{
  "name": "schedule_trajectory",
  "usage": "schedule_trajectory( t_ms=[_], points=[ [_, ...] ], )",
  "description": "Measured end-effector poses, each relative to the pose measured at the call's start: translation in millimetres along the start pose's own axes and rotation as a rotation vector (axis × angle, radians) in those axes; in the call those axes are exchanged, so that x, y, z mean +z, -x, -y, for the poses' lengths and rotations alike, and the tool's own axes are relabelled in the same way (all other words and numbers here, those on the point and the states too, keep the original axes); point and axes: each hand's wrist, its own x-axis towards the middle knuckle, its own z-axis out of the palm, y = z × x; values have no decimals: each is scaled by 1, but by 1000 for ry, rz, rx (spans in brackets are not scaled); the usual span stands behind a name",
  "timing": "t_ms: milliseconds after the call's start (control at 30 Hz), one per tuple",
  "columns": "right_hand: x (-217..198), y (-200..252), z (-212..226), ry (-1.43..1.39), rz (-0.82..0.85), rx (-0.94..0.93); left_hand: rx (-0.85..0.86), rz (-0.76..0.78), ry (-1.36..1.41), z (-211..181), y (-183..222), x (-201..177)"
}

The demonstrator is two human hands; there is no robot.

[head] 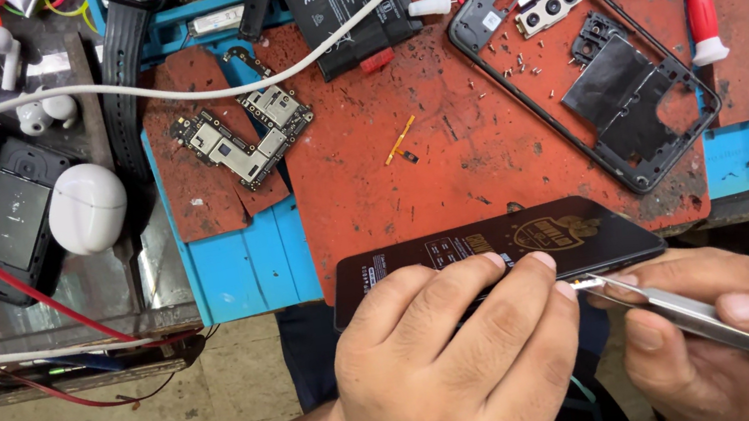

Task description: The person removes the back cover and internal components of a phone and then uses a metal tool to pry the screen away from the device frame.

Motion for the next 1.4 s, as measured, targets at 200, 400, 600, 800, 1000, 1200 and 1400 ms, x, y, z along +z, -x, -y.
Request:
schedule_trajectory(
  t_ms=[200,400,600,800,1000,1200,1400],
  points=[
    [-23,-4,-6,202,196,62,-12,-5,5,-1,1,0],
    [9,0,5,60,-86,7,-29,5,21,-3,2,0],
    [-23,-17,2,33,187,-58,-16,-5,18,-2,1,-1],
    [-44,-5,-19,-90,380,72,-27,3,25,-4,1,-2],
    [-36,13,-24,77,312,24,-10,-3,21,-3,0,-2],
    [-48,2,-27,-101,460,141,-9,-14,4,-4,-2,-1],
    [-40,-8,-24,-176,386,154,1,-14,-1,-3,-2,-1]
  ],
)
